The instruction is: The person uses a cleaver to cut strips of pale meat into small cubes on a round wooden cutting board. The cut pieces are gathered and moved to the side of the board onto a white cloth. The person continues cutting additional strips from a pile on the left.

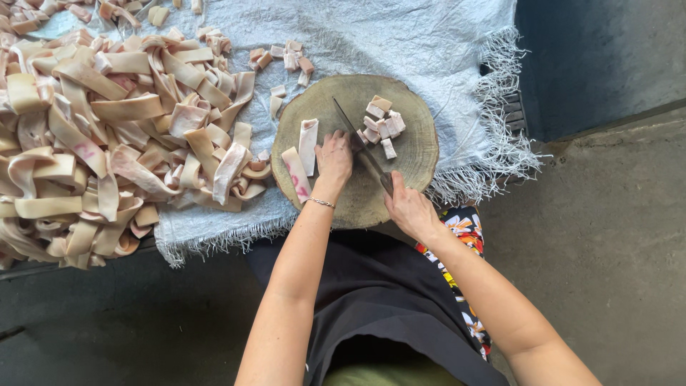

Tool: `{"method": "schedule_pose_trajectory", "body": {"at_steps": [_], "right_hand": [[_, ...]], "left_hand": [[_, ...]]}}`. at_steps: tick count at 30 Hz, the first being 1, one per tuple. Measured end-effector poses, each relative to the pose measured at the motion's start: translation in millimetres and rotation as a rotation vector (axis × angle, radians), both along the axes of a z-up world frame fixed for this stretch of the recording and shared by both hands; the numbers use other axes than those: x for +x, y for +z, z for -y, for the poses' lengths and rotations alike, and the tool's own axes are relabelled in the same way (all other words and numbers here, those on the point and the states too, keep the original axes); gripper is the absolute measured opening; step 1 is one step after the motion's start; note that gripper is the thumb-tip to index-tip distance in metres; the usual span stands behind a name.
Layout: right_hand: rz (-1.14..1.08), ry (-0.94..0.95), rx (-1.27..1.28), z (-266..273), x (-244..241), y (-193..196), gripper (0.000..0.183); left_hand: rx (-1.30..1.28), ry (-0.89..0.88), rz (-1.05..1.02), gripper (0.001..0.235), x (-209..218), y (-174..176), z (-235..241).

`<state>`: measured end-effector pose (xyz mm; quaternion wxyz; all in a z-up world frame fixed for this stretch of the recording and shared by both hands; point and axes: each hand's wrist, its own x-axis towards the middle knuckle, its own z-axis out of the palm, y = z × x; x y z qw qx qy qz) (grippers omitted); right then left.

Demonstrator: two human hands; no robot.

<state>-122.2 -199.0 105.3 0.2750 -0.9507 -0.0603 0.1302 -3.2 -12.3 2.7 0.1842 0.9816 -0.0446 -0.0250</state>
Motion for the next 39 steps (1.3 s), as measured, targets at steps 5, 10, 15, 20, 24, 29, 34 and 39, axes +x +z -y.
{"method": "schedule_pose_trajectory", "body": {"at_steps": [5, 10, 15, 20, 24, 29, 34, 39], "right_hand": [[0.03, 0.017, -0.003, -13, 33, -21, 0.057], [-0.021, -0.027, 0.033, -25, 63, -17, 0.059], [-0.008, -0.055, 0.071, -40, 91, -20, 0.057], [-0.005, 0.015, 0.209, -7, 65, -15, 0.062], [-0.002, -0.032, 0.219, 8, 42, -1, 0.055], [0.075, -0.094, 0.22, 8, 16, 37, 0.047], [0.056, -0.103, 0.141, 4, -5, 49, 0.042], [0.066, -0.083, 0.003, -2, -19, 22, 0.047]], "left_hand": [[-0.017, -0.021, 0.033, 0.029, 0, 4, -4], [-0.038, -0.02, -0.015, 0.027, 0, 12, -1], [-0.072, -0.007, 0.015, 0.033, -6, 26, -7], [-0.1, 0.033, 0.042, 0.074, -26, 33, -17], [-0.092, 0.049, 0.062, 0.053, -29, 12, -19], [-0.119, 0.056, 0.059, 0.051, -16, 13, -9], [-0.018, 0.06, -0.034, 0.044, -8, 20, -3], [0.044, 0.07, 0.007, 0.032, -3, 1, 1]]}}
